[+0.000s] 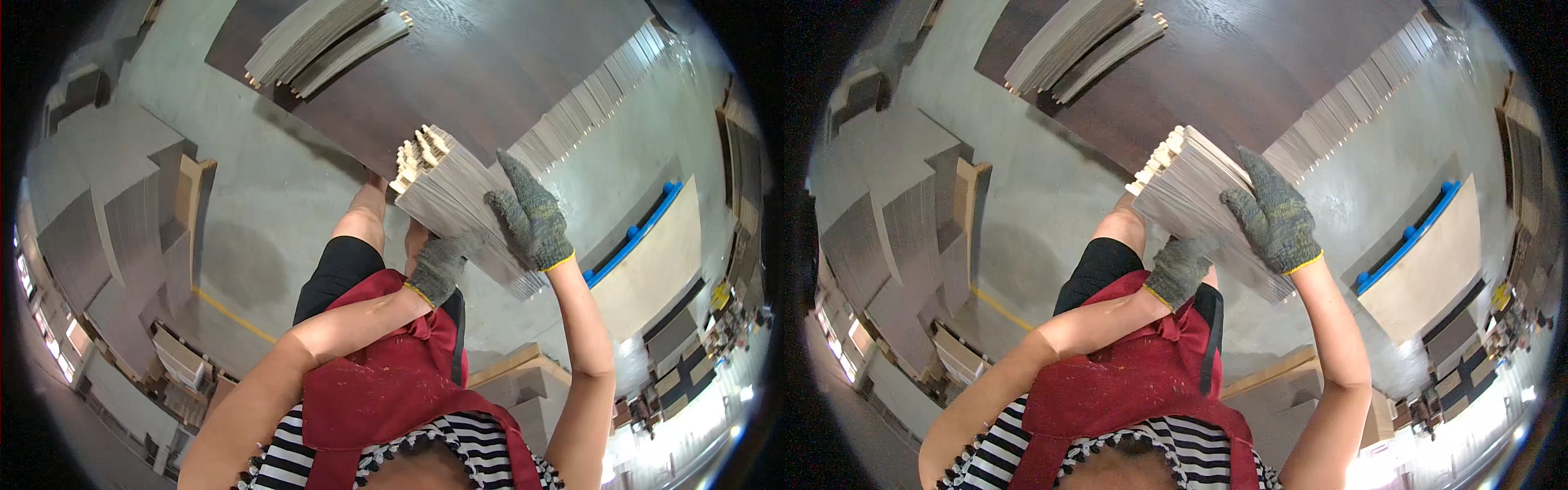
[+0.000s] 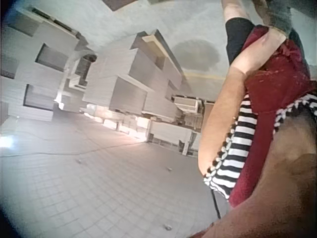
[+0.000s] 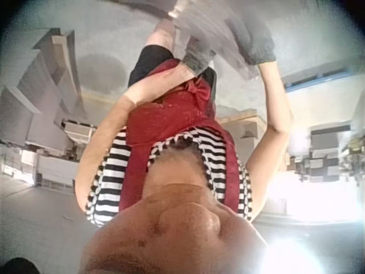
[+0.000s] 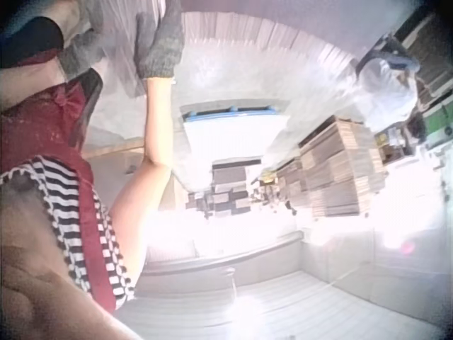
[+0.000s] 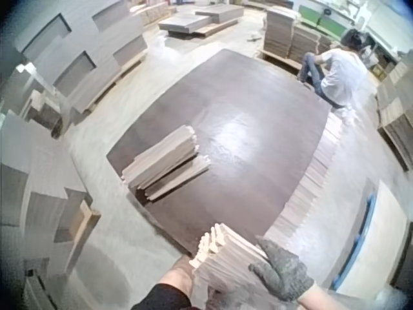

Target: Stacking wooden furniture panels equipped with dowels into a neat pile.

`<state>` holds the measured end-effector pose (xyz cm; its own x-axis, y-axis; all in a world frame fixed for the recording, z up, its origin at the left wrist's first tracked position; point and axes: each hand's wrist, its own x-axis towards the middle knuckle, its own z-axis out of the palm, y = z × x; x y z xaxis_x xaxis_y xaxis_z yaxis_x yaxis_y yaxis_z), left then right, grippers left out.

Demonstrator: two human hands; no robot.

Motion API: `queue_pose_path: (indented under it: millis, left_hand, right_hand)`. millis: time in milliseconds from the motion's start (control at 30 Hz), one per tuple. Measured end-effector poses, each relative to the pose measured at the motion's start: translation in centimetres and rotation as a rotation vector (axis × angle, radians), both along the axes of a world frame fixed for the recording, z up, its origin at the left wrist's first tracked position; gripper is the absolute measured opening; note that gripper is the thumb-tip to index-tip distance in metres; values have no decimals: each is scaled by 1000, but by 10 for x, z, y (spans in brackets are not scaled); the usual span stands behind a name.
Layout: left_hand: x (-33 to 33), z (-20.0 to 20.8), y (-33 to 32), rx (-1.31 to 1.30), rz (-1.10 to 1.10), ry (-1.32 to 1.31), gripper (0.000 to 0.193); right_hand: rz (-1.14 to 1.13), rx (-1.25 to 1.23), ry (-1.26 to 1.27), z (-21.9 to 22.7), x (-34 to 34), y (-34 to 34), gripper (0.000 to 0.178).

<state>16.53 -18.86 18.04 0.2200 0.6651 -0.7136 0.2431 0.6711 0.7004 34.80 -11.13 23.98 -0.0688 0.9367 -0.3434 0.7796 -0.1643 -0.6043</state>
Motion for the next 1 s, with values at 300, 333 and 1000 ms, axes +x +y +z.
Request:
queue_pose_path:
  millis: [300,333,1000]
  left_hand:
    - [-84,29,79,601,-489,571,54]
    - [-88,36,103,688,-486,350,63]
    - [-38,40,148,473,-505,172,53]
  right_hand:
    - [-1123,132,407,15,69,-150,60]
    - [-1244,126,487,7,63,-172,62]
    - [-1617,-40,871,-53,-21,-197,62]
